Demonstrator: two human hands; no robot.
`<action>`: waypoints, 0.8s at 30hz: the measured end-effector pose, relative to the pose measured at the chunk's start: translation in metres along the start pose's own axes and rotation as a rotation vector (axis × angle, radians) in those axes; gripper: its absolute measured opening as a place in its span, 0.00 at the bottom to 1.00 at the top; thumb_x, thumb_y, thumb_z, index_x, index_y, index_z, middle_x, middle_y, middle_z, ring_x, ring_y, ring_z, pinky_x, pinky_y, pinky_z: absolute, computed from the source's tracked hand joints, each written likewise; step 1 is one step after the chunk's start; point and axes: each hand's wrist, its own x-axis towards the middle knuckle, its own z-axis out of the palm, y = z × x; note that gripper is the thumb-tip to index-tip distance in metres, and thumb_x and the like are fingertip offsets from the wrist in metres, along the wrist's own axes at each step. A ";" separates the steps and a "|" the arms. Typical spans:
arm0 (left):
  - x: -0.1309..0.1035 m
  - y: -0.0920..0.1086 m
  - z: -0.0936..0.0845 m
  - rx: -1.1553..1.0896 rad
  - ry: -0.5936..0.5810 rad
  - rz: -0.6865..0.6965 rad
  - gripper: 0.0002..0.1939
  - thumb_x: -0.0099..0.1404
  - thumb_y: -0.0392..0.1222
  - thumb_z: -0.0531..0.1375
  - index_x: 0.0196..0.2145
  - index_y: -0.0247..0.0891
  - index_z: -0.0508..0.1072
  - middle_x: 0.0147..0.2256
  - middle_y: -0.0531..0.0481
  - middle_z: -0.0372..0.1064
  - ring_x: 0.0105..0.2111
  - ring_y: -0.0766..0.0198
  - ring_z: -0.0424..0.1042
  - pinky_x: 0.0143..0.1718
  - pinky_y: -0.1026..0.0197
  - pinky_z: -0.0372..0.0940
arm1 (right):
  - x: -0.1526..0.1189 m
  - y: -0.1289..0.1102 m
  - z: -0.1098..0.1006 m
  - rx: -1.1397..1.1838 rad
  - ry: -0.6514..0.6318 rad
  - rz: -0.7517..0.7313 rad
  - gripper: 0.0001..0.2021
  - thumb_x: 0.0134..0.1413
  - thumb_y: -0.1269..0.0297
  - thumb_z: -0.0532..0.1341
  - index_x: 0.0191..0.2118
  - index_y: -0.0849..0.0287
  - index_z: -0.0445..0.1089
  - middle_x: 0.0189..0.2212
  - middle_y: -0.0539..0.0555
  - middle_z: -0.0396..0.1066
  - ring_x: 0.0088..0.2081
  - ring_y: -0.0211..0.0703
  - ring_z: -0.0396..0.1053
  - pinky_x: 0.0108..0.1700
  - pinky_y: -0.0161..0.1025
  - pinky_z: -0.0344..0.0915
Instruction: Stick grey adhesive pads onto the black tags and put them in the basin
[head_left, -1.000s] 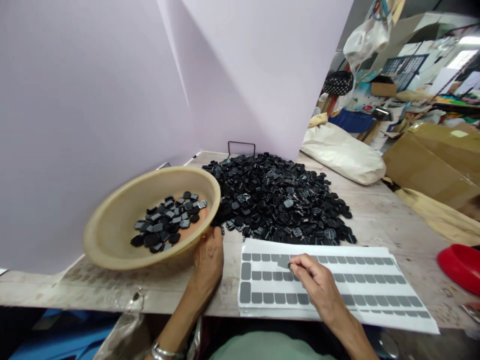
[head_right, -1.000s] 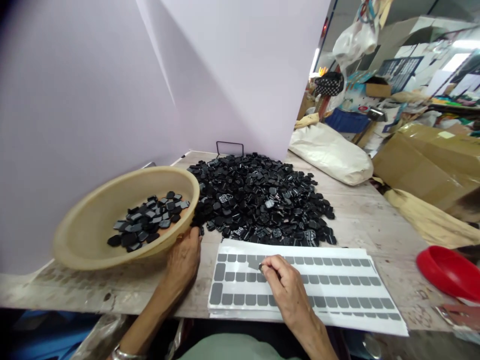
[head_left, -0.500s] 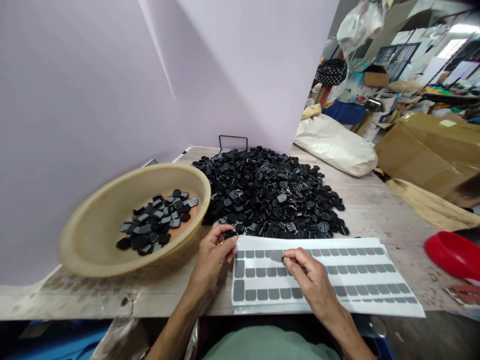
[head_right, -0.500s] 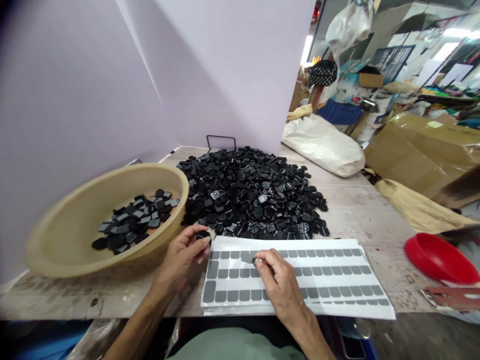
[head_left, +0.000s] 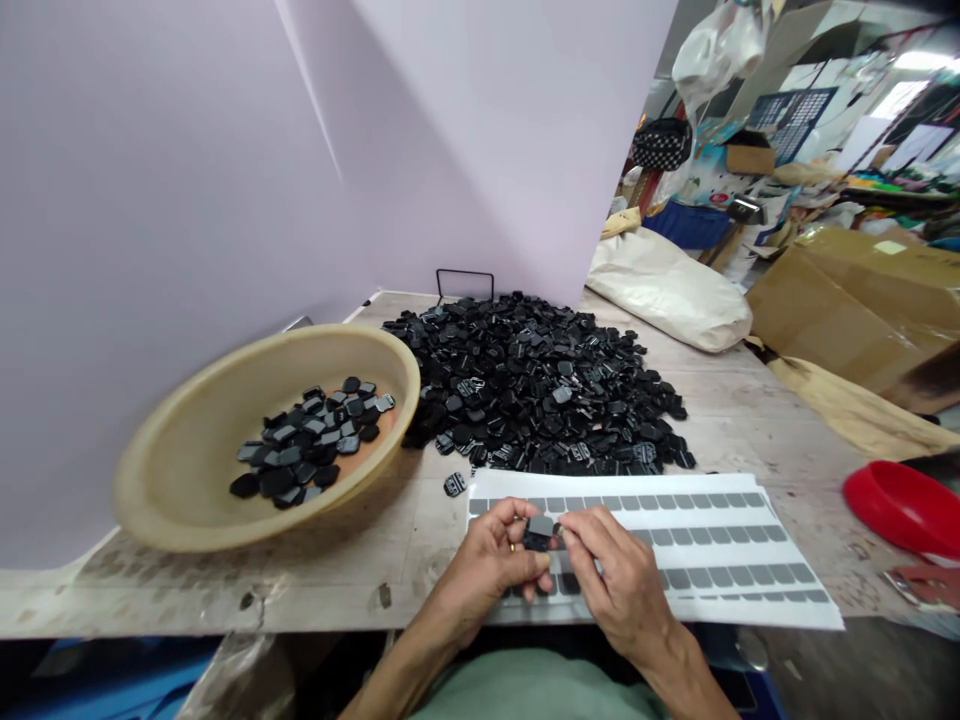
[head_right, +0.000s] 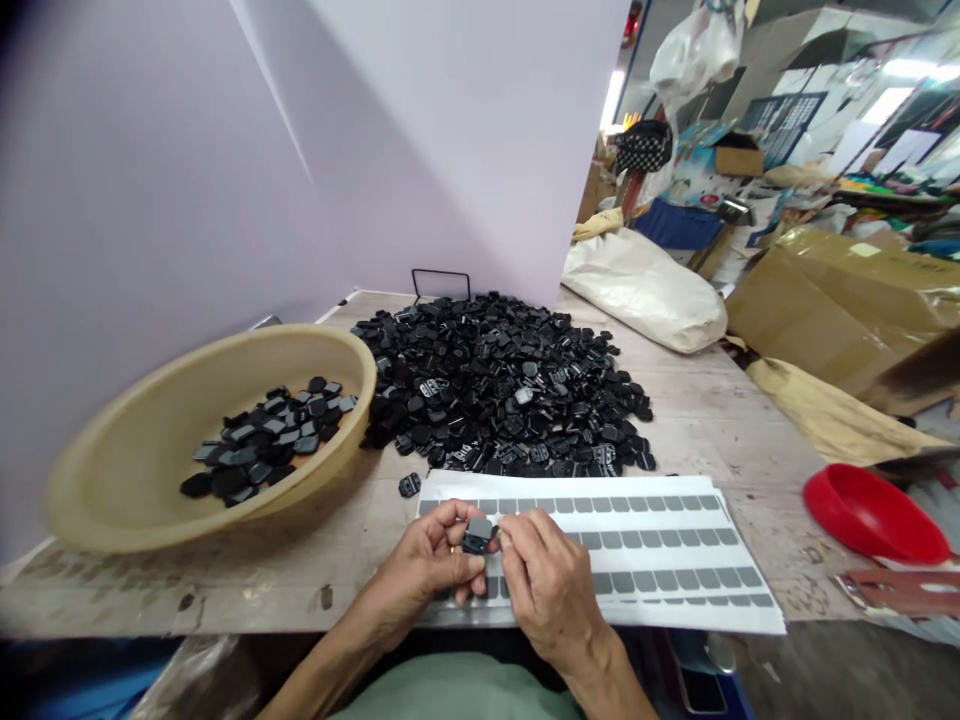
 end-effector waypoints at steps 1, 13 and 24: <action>0.000 0.000 0.000 0.002 0.012 0.003 0.22 0.51 0.36 0.66 0.40 0.36 0.60 0.33 0.51 0.68 0.23 0.70 0.70 0.19 0.72 0.59 | 0.000 0.000 0.001 -0.006 -0.004 -0.004 0.10 0.63 0.72 0.49 0.44 0.59 0.65 0.32 0.54 0.67 0.32 0.40 0.67 0.34 0.37 0.62; 0.000 -0.003 0.001 0.003 0.072 0.017 0.24 0.49 0.37 0.68 0.40 0.35 0.60 0.27 0.54 0.68 0.21 0.69 0.70 0.18 0.71 0.59 | -0.004 -0.002 0.007 -0.029 -0.019 0.005 0.11 0.62 0.71 0.48 0.43 0.59 0.66 0.32 0.54 0.67 0.32 0.41 0.67 0.34 0.37 0.63; 0.000 -0.002 0.000 0.023 0.071 0.016 0.22 0.50 0.38 0.68 0.38 0.36 0.60 0.28 0.54 0.68 0.21 0.70 0.69 0.18 0.72 0.59 | -0.004 -0.004 0.007 -0.033 -0.036 0.009 0.11 0.63 0.72 0.47 0.43 0.59 0.65 0.32 0.54 0.66 0.33 0.41 0.66 0.33 0.37 0.62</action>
